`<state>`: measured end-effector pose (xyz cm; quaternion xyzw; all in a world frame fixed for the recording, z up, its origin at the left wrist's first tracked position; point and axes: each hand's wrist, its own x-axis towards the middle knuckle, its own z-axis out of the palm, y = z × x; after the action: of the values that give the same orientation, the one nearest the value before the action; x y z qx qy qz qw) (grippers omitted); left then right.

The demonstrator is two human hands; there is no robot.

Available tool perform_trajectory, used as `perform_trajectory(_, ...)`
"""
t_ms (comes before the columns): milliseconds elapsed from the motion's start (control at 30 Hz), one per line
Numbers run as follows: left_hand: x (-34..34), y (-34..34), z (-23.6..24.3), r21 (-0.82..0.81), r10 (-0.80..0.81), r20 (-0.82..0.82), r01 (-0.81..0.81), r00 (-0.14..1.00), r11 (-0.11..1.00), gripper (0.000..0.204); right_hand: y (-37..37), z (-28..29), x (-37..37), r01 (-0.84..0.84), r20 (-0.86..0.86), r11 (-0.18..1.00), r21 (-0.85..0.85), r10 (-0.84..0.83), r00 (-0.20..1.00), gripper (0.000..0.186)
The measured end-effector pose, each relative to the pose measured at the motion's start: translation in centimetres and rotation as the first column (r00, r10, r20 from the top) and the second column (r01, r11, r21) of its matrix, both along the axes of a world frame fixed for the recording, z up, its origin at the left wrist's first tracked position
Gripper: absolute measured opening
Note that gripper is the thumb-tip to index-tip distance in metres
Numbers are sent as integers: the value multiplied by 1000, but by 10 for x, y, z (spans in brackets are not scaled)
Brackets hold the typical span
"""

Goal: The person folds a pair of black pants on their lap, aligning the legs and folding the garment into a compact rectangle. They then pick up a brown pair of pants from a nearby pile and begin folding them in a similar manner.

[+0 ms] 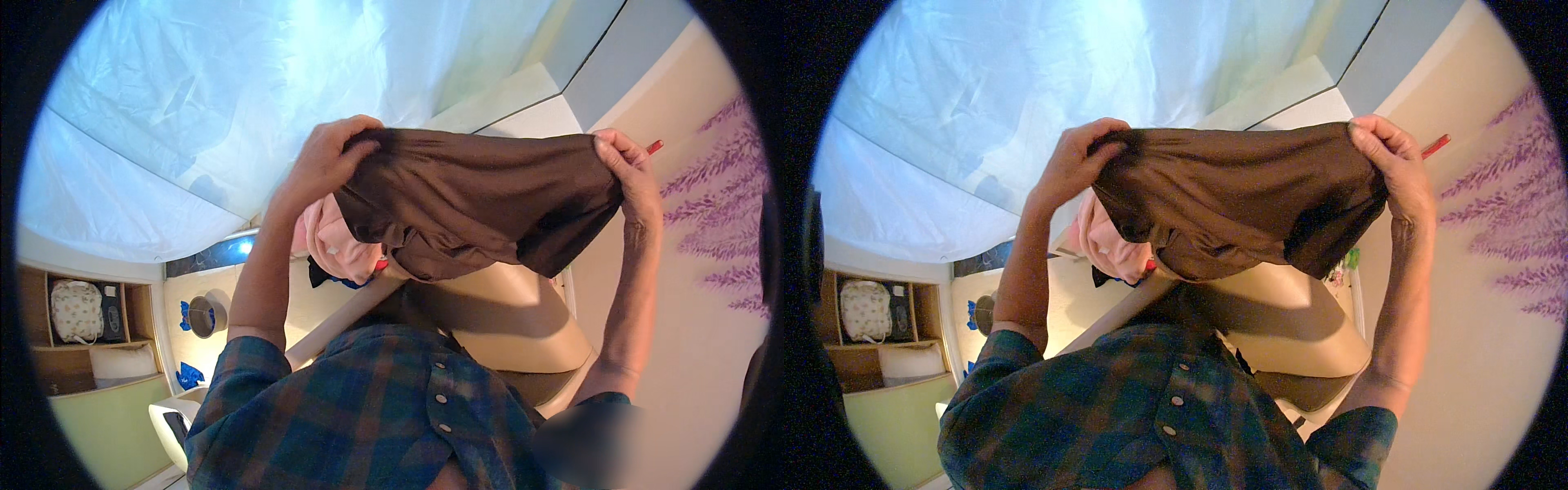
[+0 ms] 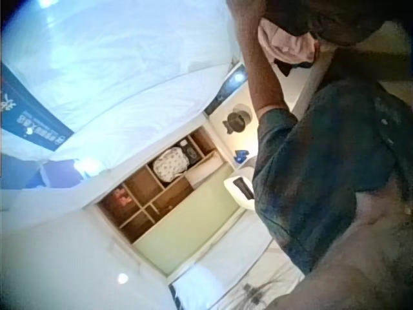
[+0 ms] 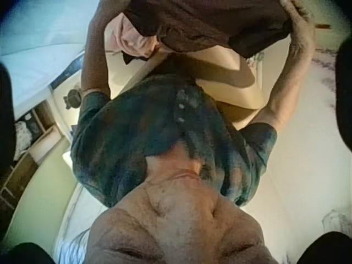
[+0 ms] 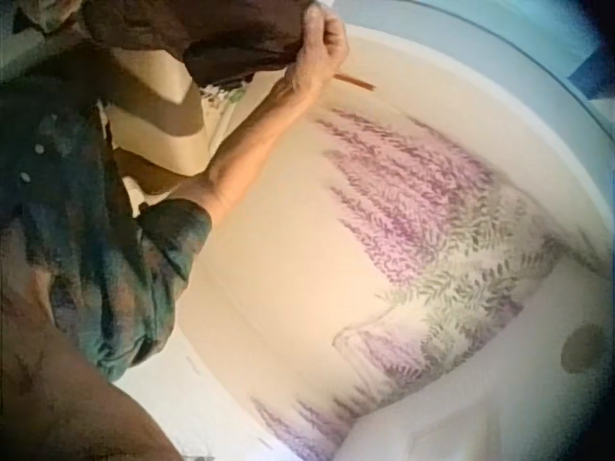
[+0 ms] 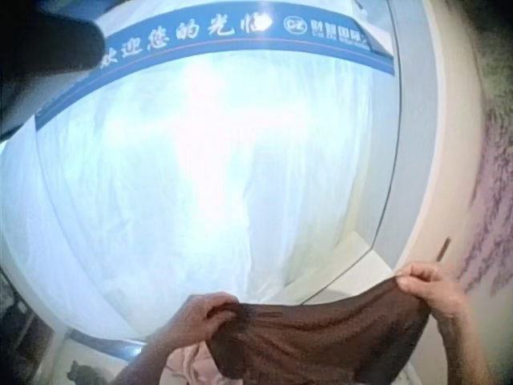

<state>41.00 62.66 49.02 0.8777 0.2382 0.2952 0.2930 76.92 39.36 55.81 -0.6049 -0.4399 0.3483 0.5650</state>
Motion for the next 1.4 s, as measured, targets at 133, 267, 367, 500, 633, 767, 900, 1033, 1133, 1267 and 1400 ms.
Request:
perform_trajectory(133,-1,25,15,420,130,-69,-90,989,903,17,-3,13,-21,-104,268,964,-244,170,948,20)
perform_trajectory(267,14,36,20,456,43,212,-138,976,879,16,13,8,-12,-67,585,969,-237,197,787,19)
perform_trajectory(367,29,27,26,-167,32,452,49,892,985,23,36,3,-3,39,696,999,-10,-21,718,19)
perform_trajectory(500,44,32,26,-366,168,591,77,789,928,26,67,8,2,192,441,970,147,-238,865,19)
perform_trajectory(633,36,50,19,-224,200,487,-99,850,969,23,76,5,2,238,309,941,240,-306,900,20)
perform_trajectory(767,29,42,12,-123,204,324,-172,924,977,26,79,-13,-11,305,508,941,148,-337,793,26)
perform_trajectory(900,35,31,-1,-492,187,340,5,922,871,30,84,-36,-26,280,297,959,37,-278,914,31)
perform_trajectory(1033,37,18,-5,-780,207,452,271,868,564,21,90,-45,-46,234,-76,969,-73,-239,968,19)
perform_trajectory(1133,31,25,-13,-807,326,545,376,773,456,19,93,-41,-59,402,-224,915,31,-386,895,16)
perform_trajectory(1267,14,40,-22,-821,365,555,420,747,387,20,83,-33,-49,396,-385,915,82,-337,859,16)
perform_trajectory(1400,23,20,-22,-851,317,467,322,826,415,19,89,-52,-52,209,-330,977,35,-186,926,16)
